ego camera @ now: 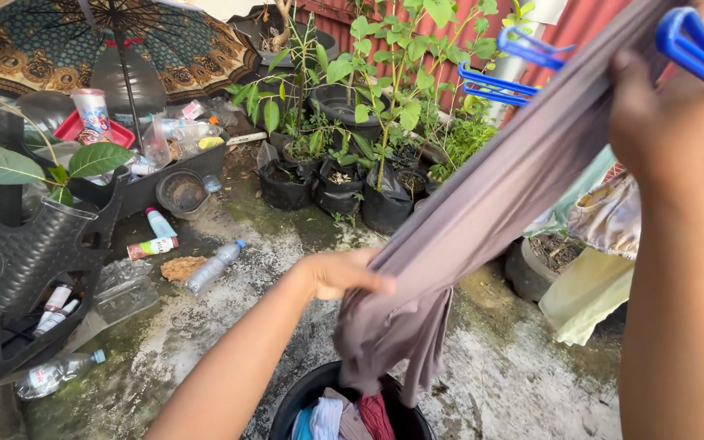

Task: Hanging wet laundry items from a bucket onto a circular drying rack and a clothesline outdoors.

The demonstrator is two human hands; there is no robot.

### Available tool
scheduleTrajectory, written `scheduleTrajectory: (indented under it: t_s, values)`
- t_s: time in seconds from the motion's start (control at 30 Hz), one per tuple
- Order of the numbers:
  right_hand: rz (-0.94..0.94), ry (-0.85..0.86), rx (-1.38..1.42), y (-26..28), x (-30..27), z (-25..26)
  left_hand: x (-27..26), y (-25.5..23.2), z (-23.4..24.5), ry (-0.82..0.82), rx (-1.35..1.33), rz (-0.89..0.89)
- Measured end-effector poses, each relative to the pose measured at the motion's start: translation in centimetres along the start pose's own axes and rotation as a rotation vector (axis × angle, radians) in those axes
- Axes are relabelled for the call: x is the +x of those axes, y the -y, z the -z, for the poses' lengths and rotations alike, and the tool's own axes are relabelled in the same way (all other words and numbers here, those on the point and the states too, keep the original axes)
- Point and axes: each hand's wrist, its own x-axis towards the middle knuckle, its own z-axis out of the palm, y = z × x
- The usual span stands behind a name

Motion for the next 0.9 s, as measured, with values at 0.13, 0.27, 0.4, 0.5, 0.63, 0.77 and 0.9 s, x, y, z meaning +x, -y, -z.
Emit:
scheduleTrajectory:
  t_s: [0.13, 0.27, 0.4, 0.5, 0.63, 0.77, 0.9]
  values:
    - [0.024, 0.040, -0.057, 0.7, 0.3, -1.3, 0.4, 1.1, -0.4, 0.265, 0.138, 0.081]
    - [0.330, 0.080, 0.016, 9.4, -0.7, -1.5, -1.0, -1.2, -2.6, 0.547, -0.129, -0.194]
    - [0.115, 0.525, 0.324, 10.3, -6.9, -5.6, 0.0, -1.5, -3.5, 0.565, -0.498, -0.467]
    - [-0.075, 0.652, 0.438, 10.3, -12.7, -7.6, -0.2, -3.1, -5.3, 0.525, -0.642, -0.607]
    - [-0.972, 0.691, 0.905, 9.0, -21.5, -8.6, 0.3, -3.1, -4.9, 0.412, -0.634, -0.741]
    - [-1.311, 0.539, 1.562, 11.0, -22.8, -7.1, 0.9, -3.3, -4.2, 0.400, -0.643, -0.680]
    - [-1.100, 0.557, 1.689, 10.6, -20.2, -7.4, 1.0, -2.3, -0.4, 0.303, -0.710, -0.473]
